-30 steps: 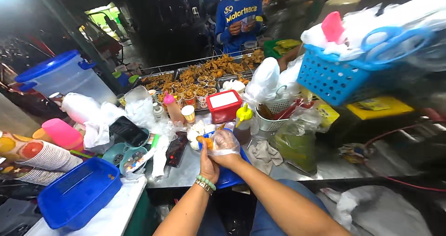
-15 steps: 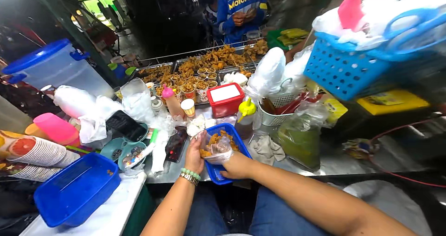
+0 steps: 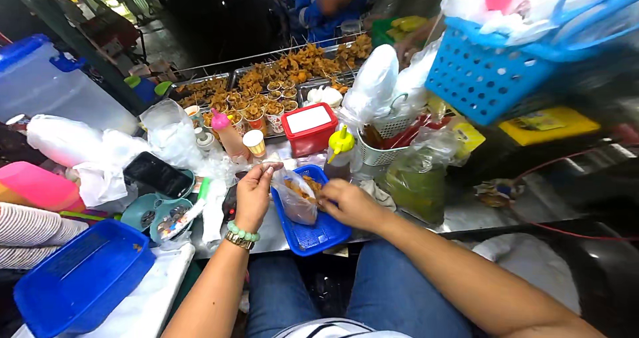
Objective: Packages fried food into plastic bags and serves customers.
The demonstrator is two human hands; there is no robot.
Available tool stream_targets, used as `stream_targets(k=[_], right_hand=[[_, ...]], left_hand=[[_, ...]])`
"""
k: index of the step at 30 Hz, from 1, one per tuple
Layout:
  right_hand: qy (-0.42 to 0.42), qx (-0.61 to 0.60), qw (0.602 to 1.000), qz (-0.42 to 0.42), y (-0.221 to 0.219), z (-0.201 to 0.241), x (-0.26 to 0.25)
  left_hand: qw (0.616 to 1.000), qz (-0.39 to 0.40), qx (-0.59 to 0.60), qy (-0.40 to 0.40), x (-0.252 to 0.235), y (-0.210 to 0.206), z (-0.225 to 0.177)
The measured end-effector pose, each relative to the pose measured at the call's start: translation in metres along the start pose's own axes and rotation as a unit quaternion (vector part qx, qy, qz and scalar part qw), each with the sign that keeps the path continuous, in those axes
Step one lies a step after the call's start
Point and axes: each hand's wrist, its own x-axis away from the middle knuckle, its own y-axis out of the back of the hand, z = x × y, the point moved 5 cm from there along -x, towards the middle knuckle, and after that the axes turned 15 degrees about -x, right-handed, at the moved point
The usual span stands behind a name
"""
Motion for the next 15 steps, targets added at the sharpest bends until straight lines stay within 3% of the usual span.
stream_targets(k=[2,3,6,8,11,13,15], right_hand=[[0.056,-0.045,0.995,-0.071,0.007,0.011,-0.014],[0.063,-0.071,0.994,-0.057,0.005,0.016,-0.021],[0.013,-0.074,0.993,0.086,-0.013,0.026,-0.033],[-0.012,-0.011,0.989,0.147,-0.019,0.022,-0.035],[0.005,0.049,0.99,0.135,-0.011,0.023,-0.035],[0.052,0.089,0.991,0.081,-0.002,0.031,-0.034],[0.087,0.119,0.987,0.056,0.003,0.043,-0.031]], left_hand=[[0.999,0.0,0.024,-0.036,0.004,-0.002,-0.014],[0.998,0.0,0.04,-0.047,0.006,-0.003,-0.021],[0.994,-0.014,0.107,-0.035,0.007,0.002,-0.032],[0.979,-0.047,0.19,0.054,0.003,0.014,-0.027],[0.949,-0.038,0.245,0.194,0.002,0.021,-0.015],[0.979,0.052,0.115,0.159,0.006,0.021,-0.015],[0.976,0.151,-0.142,0.067,0.004,0.021,-0.018]])
